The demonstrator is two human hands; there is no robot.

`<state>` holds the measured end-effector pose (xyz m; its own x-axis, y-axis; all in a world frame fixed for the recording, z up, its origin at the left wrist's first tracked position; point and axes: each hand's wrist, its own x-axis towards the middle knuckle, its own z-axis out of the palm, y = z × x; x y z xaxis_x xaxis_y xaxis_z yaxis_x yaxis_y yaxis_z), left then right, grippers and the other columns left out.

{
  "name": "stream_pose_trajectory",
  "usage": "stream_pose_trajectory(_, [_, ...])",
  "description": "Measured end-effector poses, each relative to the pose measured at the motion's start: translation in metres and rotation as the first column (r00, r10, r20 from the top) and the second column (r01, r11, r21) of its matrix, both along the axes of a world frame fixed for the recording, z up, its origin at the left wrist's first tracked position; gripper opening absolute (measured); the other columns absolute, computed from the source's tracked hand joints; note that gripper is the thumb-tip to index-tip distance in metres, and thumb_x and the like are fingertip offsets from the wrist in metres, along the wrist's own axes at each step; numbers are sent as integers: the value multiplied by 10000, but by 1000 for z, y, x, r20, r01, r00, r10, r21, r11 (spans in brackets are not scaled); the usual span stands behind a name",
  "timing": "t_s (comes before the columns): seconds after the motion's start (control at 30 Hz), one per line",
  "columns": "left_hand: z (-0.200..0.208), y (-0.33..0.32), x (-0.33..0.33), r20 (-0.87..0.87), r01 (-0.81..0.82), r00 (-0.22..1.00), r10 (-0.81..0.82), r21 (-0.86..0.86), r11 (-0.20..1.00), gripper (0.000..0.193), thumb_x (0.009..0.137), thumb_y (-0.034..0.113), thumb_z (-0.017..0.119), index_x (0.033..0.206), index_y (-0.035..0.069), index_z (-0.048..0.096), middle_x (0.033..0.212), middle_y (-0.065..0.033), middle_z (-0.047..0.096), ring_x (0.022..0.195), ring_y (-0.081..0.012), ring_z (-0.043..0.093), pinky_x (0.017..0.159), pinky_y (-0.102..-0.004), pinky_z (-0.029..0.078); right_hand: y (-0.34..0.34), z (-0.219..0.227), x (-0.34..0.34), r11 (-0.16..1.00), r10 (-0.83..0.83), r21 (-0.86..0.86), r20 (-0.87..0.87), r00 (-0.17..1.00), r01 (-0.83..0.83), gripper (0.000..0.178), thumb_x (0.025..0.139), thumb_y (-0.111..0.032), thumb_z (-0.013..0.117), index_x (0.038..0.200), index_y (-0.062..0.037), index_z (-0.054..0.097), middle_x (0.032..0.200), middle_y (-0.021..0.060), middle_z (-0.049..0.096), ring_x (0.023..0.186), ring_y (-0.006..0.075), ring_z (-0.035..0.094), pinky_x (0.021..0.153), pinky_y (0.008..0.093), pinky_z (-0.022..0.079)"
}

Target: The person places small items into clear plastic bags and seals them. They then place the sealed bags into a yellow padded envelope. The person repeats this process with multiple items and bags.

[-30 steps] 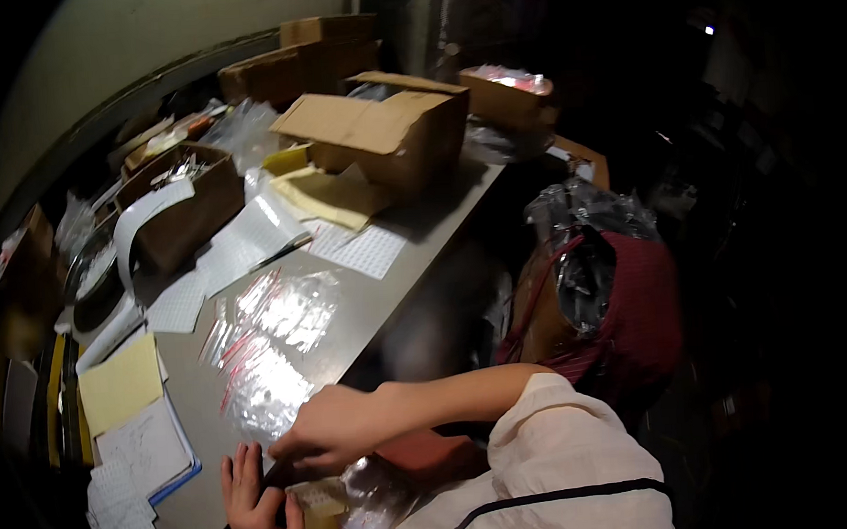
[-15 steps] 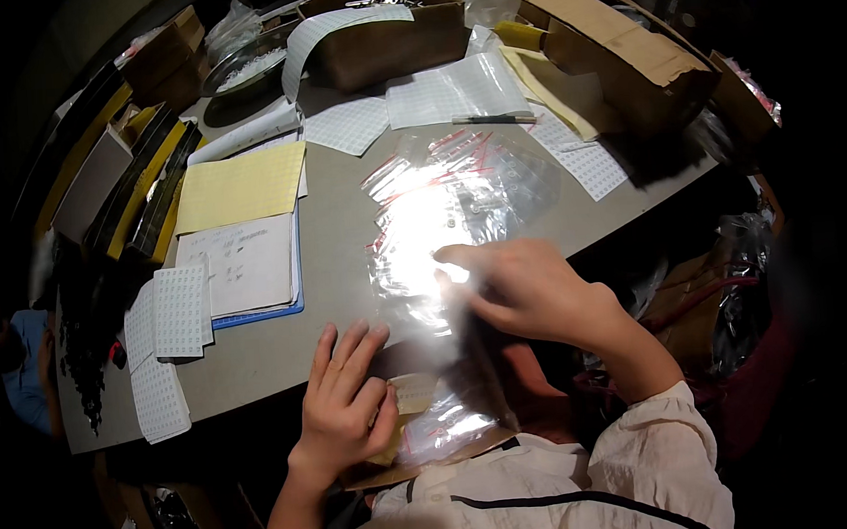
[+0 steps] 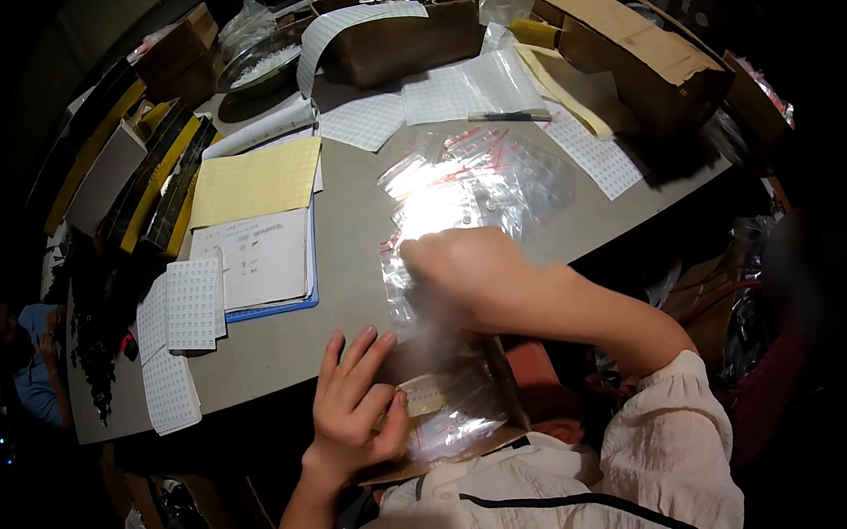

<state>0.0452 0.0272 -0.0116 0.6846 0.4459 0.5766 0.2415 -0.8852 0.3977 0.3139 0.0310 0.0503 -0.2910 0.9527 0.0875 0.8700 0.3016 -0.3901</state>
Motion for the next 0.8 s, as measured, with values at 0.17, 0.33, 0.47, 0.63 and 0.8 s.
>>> stream_pose_trajectory(0.17, [12, 6, -12, 147, 59, 989, -36, -154, 986, 98, 746, 38, 724, 734, -20, 645, 1254, -268, 748, 1248, -436, 702, 1205, -618, 385, 6, 15, 19, 981, -7, -191, 15, 1000, 10, 468, 883, -370, 856, 1081, -30, 604, 814, 164, 717, 810, 425, 710, 694, 491, 519])
stream_pose_trajectory(0.33, [26, 10, -25, 258, 61, 966, 13, -277, 959, 83, 747, 36, 700, 711, -19, 649, 1203, -273, 766, 1190, -397, 737, 1110, -559, 485, -24, 8, 11, 972, 50, -228, -20, 999, -53, 527, 917, -447, 829, 1168, -43, 602, 820, 148, 711, 774, 380, 714, 667, 459, 519])
stream_pose_trajectory(0.47, [24, 8, -27, 351, 76, 935, 59, -357, 931, 100, 760, 53, 691, 712, -23, 646, 1101, -268, 790, 968, -371, 741, 1002, -502, 543, -35, 12, 9, 949, 89, -289, -141, 986, -127, 424, 981, -401, 773, 1217, -65, 663, 870, 110, 692, 759, 290, 696, 674, 397, 522])
stream_pose_trajectory(0.63, [27, 4, -35, 413, 57, 893, 177, -494, 868, 273, 855, 185, 701, 717, -34, 614, 958, -268, 782, 864, -329, 708, 901, -470, 538, -41, 1, 9, 970, 102, -189, -240, 965, -150, 258, 1027, -256, 714, 1199, -64, 726, 954, 96, 671, 823, 265, 680, 702, 384, 523])
stream_pose_trajectory(0.8, [30, 2, -42, 588, 96, 738, 331, -578, 811, 264, 852, 180, 683, 733, -53, 644, 860, -225, 769, 796, -277, 684, 764, -391, 546, -41, -6, 10, 959, 154, -185, -291, 944, -213, 242, 1014, -213, 726, 1182, -39, 736, 965, 114, 676, 845, 280, 682, 730, 380, 536])
